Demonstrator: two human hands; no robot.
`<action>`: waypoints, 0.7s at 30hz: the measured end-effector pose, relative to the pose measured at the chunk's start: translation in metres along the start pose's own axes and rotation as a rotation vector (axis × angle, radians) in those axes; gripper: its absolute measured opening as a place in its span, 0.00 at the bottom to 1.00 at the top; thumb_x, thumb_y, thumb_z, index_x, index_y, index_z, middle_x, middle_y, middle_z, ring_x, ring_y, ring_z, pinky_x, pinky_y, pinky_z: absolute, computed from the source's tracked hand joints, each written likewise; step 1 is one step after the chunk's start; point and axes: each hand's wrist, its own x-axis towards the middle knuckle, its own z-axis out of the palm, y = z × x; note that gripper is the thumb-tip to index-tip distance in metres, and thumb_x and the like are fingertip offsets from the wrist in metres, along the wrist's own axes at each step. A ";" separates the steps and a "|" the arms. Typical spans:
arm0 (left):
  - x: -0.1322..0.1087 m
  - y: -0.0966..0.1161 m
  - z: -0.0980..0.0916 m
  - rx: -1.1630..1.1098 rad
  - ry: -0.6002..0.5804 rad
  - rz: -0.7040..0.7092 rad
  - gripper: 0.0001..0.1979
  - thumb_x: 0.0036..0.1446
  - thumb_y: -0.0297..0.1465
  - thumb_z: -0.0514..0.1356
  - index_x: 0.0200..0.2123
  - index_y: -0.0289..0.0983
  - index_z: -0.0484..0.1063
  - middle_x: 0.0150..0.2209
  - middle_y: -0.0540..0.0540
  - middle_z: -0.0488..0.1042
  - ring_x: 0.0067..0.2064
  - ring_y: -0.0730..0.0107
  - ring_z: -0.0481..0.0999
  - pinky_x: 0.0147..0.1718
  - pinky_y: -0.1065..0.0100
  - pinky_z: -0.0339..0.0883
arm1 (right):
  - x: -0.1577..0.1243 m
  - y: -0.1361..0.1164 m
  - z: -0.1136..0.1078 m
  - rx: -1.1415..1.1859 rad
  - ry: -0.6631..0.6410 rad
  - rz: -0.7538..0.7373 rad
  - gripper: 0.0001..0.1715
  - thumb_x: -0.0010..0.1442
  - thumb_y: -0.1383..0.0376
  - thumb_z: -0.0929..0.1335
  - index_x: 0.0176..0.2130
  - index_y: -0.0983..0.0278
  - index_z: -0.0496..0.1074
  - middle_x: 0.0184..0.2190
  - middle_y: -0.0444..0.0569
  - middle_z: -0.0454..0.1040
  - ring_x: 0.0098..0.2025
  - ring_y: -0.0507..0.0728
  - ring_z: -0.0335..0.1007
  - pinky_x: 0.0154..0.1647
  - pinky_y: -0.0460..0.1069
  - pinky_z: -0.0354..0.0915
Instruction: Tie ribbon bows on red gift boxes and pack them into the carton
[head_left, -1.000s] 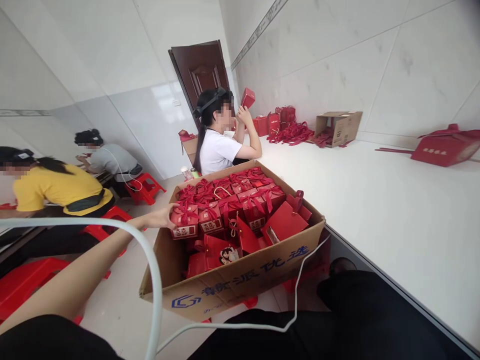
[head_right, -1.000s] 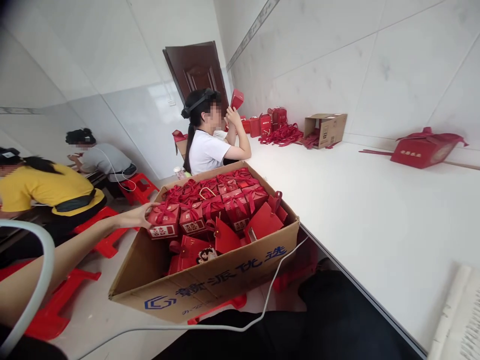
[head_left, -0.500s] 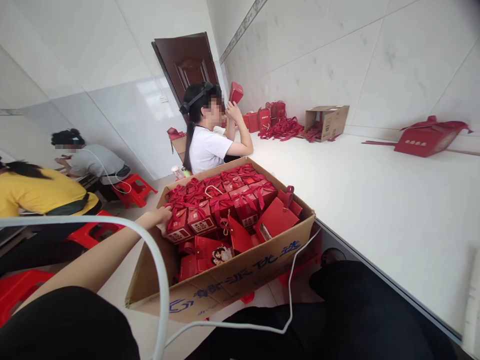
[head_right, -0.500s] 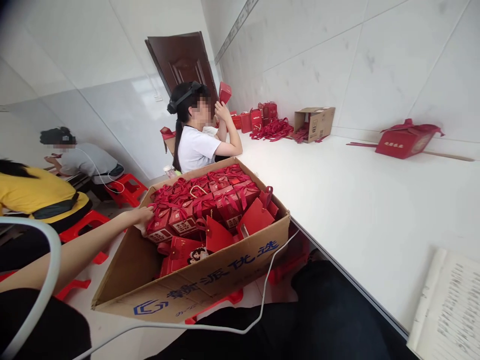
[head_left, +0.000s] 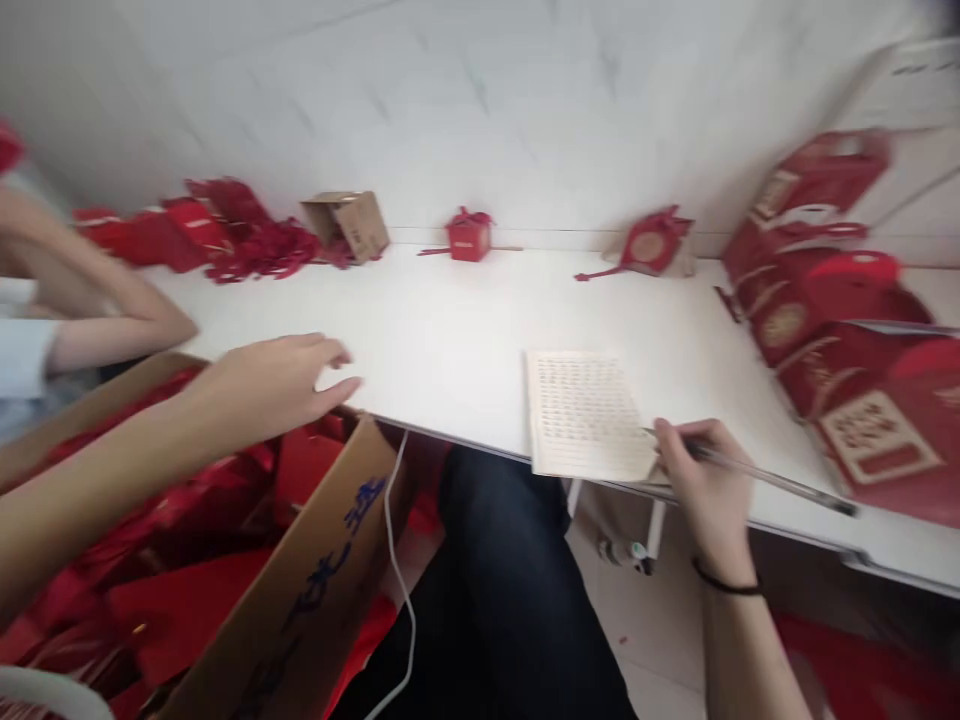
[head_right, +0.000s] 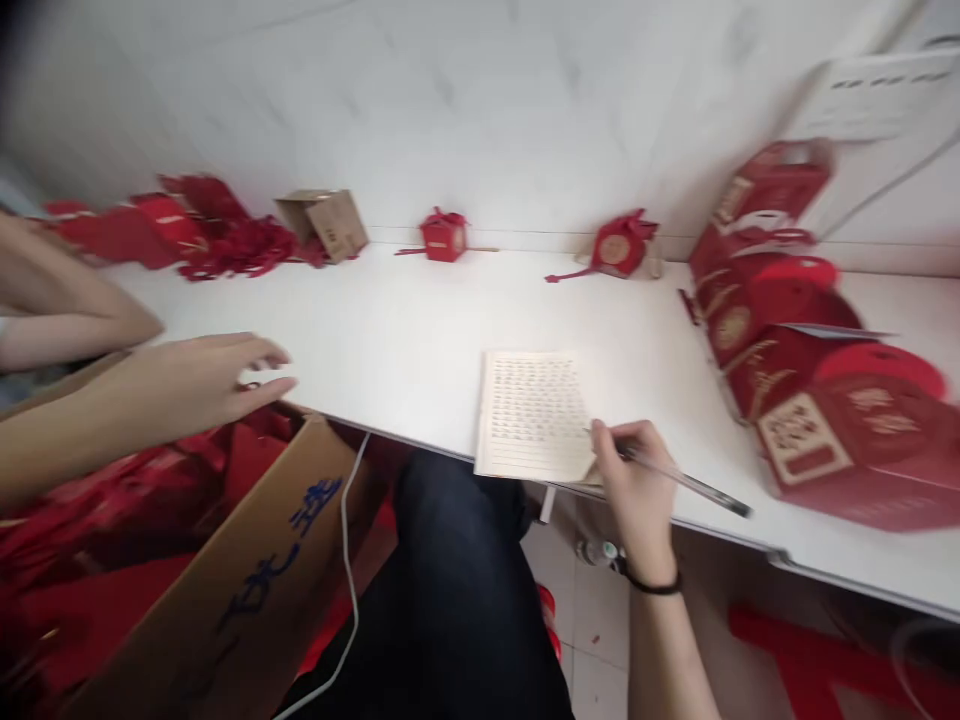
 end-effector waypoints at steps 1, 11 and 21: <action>0.020 0.033 0.019 0.039 -0.134 0.250 0.11 0.45 0.40 0.60 0.30 0.41 0.72 0.32 0.52 0.74 0.39 0.63 0.72 0.44 0.63 0.61 | 0.001 0.000 0.002 0.000 -0.015 -0.002 0.18 0.49 0.54 0.71 0.23 0.62 0.63 0.18 0.45 0.68 0.19 0.53 0.62 0.23 0.49 0.58; 0.097 0.246 0.195 -0.394 -0.044 0.936 0.09 0.56 0.27 0.52 0.27 0.34 0.70 0.29 0.45 0.73 0.36 0.66 0.68 0.40 0.66 0.62 | -0.004 -0.029 0.014 -0.036 0.164 -0.153 0.20 0.57 0.59 0.66 0.18 0.63 0.58 0.14 0.40 0.63 0.19 0.50 0.60 0.23 0.45 0.57; 0.103 0.244 0.224 -0.490 -0.108 0.985 0.08 0.55 0.28 0.53 0.26 0.35 0.69 0.27 0.47 0.72 0.35 0.65 0.65 0.39 0.63 0.60 | -0.003 -0.018 0.032 -0.174 -0.078 0.045 0.20 0.54 0.65 0.63 0.18 0.62 0.48 0.13 0.37 0.50 0.18 0.48 0.46 0.20 0.45 0.48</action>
